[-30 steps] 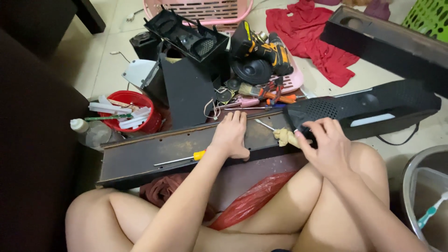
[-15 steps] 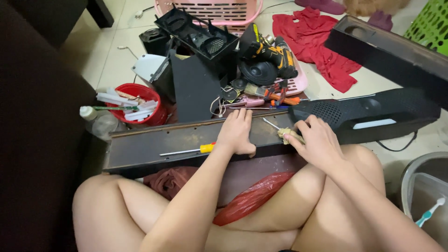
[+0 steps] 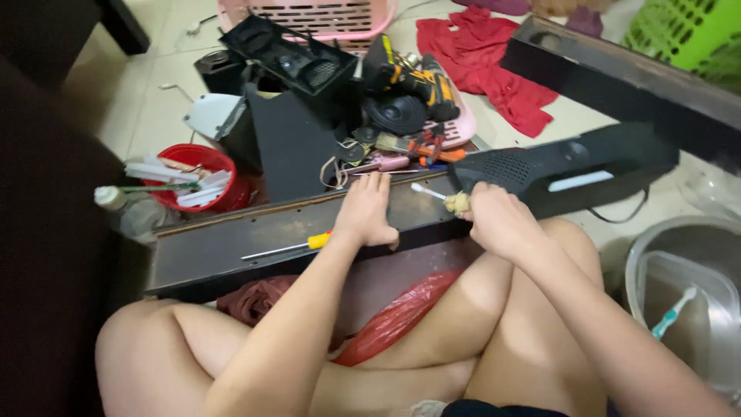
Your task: Adjusting and repairing a speaker housing using a screwdriver and pliers while sitting on the floor.
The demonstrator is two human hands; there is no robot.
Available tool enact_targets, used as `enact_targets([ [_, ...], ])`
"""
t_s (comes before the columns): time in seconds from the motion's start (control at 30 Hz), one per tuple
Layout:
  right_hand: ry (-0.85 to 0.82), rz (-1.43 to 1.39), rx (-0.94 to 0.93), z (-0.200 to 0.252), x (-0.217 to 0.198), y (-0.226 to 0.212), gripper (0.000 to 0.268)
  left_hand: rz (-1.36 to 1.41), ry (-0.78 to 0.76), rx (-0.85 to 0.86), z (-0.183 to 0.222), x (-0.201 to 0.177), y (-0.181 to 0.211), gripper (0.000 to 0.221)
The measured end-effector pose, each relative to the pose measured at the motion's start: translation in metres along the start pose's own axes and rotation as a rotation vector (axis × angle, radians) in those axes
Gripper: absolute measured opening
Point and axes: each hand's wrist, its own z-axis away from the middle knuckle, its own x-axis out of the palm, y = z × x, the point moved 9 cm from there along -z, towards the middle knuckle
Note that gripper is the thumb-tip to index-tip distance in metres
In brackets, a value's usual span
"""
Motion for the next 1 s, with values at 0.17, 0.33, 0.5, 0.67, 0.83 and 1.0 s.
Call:
enact_targets([
  [0.17,-0.027,-0.196,0.2,0.039,0.002,0.087,0.044,-0.077,-0.116,0.025,-0.003,0.0,0.009,0.121],
  [0.33,-0.053,-0.311,0.389,0.088,-0.019,0.124,0.04,-0.101,-0.388,-0.1,-0.015,-0.005,0.027,0.135],
  [0.5,-0.076,-0.327,0.425,0.107,-0.018,0.144,0.041,0.012,-0.342,-0.086,-0.045,-0.018,0.088,0.138],
  [0.67,-0.084,-0.427,0.375,0.102,-0.029,0.14,0.04,-0.052,-0.202,-0.124,-0.053,0.013,0.097,0.135],
  [0.83,-0.111,-0.492,0.361,0.1,-0.028,0.122,0.04,0.069,-0.176,-0.167,-0.051,0.014,0.09,0.129],
  [1.0,-0.098,-0.532,0.309,0.115,-0.045,0.082,0.036,0.128,-0.115,-0.166,-0.053,0.019,0.085,0.128],
])
